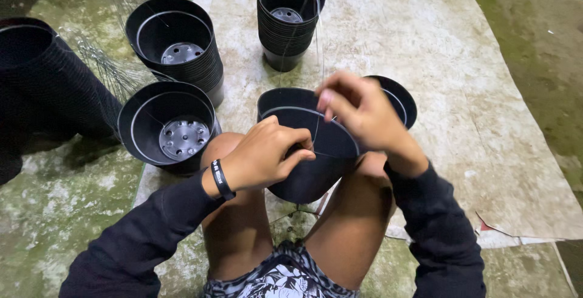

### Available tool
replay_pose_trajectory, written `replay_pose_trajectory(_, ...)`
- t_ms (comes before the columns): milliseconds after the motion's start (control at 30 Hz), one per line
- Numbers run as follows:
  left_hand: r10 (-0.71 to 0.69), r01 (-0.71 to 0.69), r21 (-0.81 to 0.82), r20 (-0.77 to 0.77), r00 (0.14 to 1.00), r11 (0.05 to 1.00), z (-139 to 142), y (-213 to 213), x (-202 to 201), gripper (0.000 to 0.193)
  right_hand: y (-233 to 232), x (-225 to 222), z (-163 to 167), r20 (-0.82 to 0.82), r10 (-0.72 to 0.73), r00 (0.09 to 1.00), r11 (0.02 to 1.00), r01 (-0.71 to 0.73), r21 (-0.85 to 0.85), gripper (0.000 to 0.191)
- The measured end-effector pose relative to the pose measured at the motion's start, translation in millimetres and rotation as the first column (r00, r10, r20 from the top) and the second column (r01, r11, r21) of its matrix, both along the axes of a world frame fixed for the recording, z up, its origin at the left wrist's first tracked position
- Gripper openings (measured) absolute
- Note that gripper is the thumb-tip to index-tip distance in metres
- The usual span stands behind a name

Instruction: The person sits on the floor and uses pliers to cut and bend metal wires into hooks. They then insert the wires through the drainage holes of black plastic pots to create hanging mechanisms, repeating the process for multiple pots.

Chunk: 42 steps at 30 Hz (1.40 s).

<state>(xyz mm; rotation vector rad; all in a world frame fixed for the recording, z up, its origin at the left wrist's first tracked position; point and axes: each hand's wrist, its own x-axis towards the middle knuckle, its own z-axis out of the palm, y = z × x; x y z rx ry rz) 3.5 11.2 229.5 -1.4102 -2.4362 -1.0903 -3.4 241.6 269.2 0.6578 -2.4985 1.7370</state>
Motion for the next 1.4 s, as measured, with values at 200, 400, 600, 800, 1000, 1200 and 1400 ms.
replay_pose_trajectory(200, 0.033, -0.034, 0.022, 0.034, 0.999, 0.999, 2.5, 6.1, 5.0, 0.015, -1.2, 31.9, -14.9, 0.207, 0.116, 0.971, 0.993, -0.111, -0.038, 0.012)
replay_pose_trajectory(400, 0.087, -0.089, 0.043, 0.056, 0.995, 0.995, 3.1, 10.9, 11.6, 0.016, 9.0, 29.3, -15.4, 0.181, 0.153, 0.972, 0.988, -0.144, -0.062, 0.012)
replay_pose_trajectory(600, 0.017, -0.041, 0.282, 0.086, 0.996, 0.958, 0.4, 9.1, 14.1, 0.017, 9.3, 32.7, -20.9, 0.182, 0.098, 0.978, 0.994, -0.089, -0.059, 0.013)
replay_pose_trajectory(800, 0.073, -0.121, 0.265, 0.184, 0.980, 0.957, -2.3, 12.1, 14.7, 0.012, 7.9, 31.9, -21.9, 0.164, 0.062, 0.984, 0.997, -0.053, -0.062, 0.014)
replay_pose_trajectory(1000, 0.096, -0.123, 0.390, 0.090, 0.991, 0.912, -9.7, 17.2, 20.7, 0.008, 5.2, 27.7, -21.2, 0.152, 0.033, 0.988, 0.998, -0.026, -0.051, 0.014)
replay_pose_trajectory(1200, 0.159, -0.130, 0.429, -0.033, 0.987, 0.894, -19.3, 20.7, 25.4, 0.010, 2.3, 24.7, -22.6, 0.144, 0.052, 0.988, 0.995, -0.039, -0.091, 0.015)
replay_pose_trajectory(1400, 0.136, -0.018, 0.392, -0.276, 0.952, 0.920, -27.2, 22.9, 21.5, 0.018, 1.5, 23.6, -23.5, 0.134, 0.038, 0.990, 0.998, -0.032, -0.053, 0.016)
